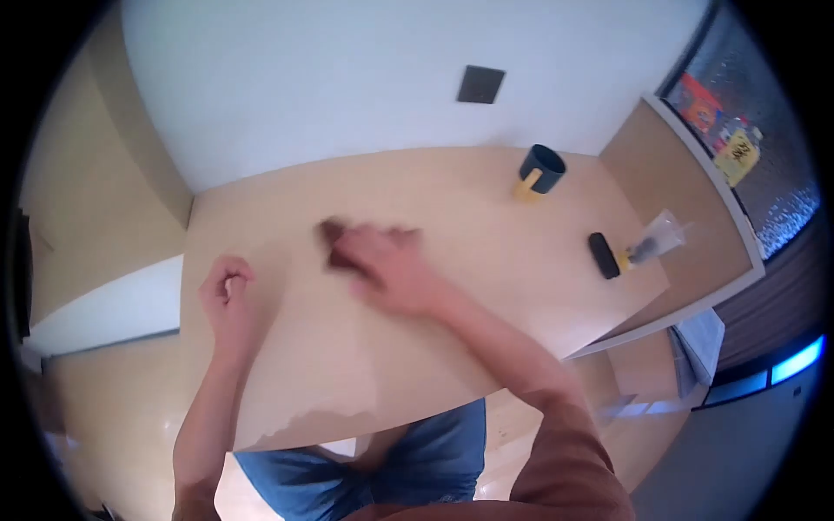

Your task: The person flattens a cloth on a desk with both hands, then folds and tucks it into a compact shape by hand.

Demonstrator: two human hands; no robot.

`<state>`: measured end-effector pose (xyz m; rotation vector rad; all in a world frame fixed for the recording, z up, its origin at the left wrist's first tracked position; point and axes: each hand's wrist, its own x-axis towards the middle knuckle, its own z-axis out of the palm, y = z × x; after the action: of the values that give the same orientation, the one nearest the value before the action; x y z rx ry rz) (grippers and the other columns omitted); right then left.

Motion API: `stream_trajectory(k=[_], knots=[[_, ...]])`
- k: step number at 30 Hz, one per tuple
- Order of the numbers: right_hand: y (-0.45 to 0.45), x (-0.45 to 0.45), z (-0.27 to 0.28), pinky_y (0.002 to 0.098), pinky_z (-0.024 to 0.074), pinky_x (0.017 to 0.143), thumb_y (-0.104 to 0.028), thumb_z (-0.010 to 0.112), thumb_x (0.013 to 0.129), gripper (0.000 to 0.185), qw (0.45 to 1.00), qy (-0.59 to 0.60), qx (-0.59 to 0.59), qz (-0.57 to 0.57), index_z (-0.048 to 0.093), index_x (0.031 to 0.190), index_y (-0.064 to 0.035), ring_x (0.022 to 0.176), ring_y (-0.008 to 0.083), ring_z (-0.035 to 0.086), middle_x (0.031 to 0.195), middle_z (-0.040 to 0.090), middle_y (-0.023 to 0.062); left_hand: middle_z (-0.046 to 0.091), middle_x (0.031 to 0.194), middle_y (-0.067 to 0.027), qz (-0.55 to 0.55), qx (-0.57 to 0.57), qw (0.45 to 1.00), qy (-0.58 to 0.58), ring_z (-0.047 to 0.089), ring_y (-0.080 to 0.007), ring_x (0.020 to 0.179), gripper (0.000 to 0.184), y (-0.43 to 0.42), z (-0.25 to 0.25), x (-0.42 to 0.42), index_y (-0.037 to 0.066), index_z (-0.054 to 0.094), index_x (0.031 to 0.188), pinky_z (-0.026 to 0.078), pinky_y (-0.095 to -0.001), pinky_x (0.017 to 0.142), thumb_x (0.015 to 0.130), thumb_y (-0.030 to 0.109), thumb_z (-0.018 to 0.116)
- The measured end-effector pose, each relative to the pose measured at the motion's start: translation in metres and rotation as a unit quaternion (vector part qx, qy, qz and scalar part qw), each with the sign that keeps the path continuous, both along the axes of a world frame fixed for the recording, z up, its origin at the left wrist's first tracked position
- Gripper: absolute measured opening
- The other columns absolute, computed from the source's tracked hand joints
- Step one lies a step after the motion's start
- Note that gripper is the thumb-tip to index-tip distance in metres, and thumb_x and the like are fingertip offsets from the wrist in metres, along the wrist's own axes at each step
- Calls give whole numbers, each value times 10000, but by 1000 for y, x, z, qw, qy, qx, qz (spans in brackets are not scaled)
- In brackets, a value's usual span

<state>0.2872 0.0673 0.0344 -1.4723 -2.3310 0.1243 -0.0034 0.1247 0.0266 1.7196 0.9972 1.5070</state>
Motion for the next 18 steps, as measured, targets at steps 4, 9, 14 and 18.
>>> stream_trajectory(k=[4,9,14,18], knots=[[-30,-60,2,596,235,1180,-346,726,938,524,944,140,-65,293,612,1414,-158,1470,324,425,1538,531,116,582,866,-58,-18,4,999,-40,537,-154,850,142,4,-8,-4,16,552,788,425,-277,816,843,-104,500],[-32,-59,-11,565,262,1197,-314,794,883,433,881,197,-155,402,727,1283,-163,1423,315,487,1466,609,111,580,862,-51,-20,-22,998,-47,529,-142,843,144,7,-9,-4,17,546,783,423,-271,821,842,-103,493],[25,28,-9,490,396,1134,-215,758,909,387,966,191,-31,170,717,1283,-122,1331,340,545,1397,644,130,579,855,-52,-21,-15,998,-58,523,-137,835,136,1,-1,-4,13,543,783,419,-269,816,849,-90,486],[29,112,-4,441,449,1121,-169,681,938,428,976,104,47,-184,640,1345,-43,1282,371,589,1377,648,173,580,853,-54,-19,-2,998,-64,523,-139,833,132,2,0,-6,10,542,777,418,-270,817,844,-90,488]])
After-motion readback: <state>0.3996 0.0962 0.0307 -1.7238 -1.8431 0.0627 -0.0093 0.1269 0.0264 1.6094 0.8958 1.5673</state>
